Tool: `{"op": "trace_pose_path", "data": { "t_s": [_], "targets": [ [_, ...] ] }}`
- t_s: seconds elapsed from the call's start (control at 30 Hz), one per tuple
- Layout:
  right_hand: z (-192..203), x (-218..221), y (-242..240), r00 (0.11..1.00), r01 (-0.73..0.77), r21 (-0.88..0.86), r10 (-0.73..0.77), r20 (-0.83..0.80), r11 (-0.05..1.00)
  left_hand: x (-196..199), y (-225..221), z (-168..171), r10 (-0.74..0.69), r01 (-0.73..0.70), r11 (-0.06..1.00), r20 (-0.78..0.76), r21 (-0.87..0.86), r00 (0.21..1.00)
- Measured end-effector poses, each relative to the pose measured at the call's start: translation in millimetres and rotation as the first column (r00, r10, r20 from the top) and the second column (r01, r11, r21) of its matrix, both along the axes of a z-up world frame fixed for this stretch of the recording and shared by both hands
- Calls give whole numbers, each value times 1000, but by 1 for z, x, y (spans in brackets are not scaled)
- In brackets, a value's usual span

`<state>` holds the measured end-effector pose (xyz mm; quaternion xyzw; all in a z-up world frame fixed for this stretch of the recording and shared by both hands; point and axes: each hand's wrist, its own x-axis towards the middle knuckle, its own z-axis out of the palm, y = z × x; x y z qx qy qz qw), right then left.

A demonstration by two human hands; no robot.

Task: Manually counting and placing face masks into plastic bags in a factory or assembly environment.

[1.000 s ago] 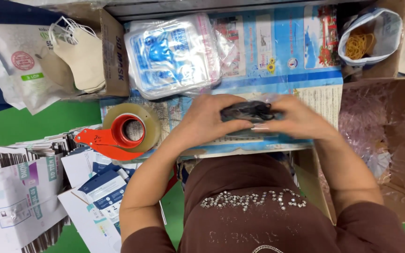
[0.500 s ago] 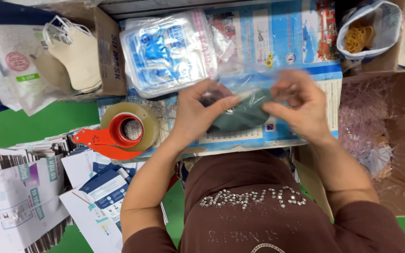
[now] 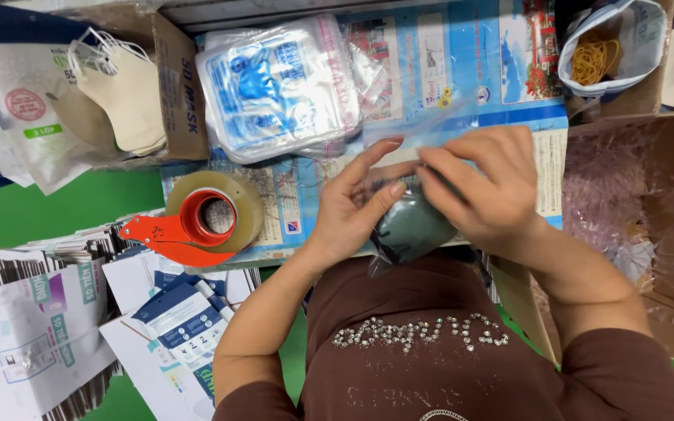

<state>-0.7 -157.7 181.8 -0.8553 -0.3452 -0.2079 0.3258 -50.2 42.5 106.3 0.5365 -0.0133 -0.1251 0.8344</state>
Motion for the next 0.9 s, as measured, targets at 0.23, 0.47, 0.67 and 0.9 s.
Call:
{"op": "trace_pose_path", "data": {
  "t_s": [0.23, 0.47, 0.67, 0.9],
  "targets": [
    [4, 26, 18, 978, -111, -229, 147, 146, 967, -4, -1, 19, -36, 9, 984, 148, 181, 988],
    [-9, 42, -8, 967, -101, -187, 140, 212, 977, 5, 7, 16, -149, 132, 909, 14, 396, 989],
    [-84, 14, -247, 788, 317, 874, 410, -459, 368, 10, 29, -2, -125, 133, 990, -159, 43, 979],
    [-317, -134, -384, 532, 690, 301, -179, -827, 658, 20, 4, 9, -241, 240, 970, -190, -29, 952]
  ]
}}
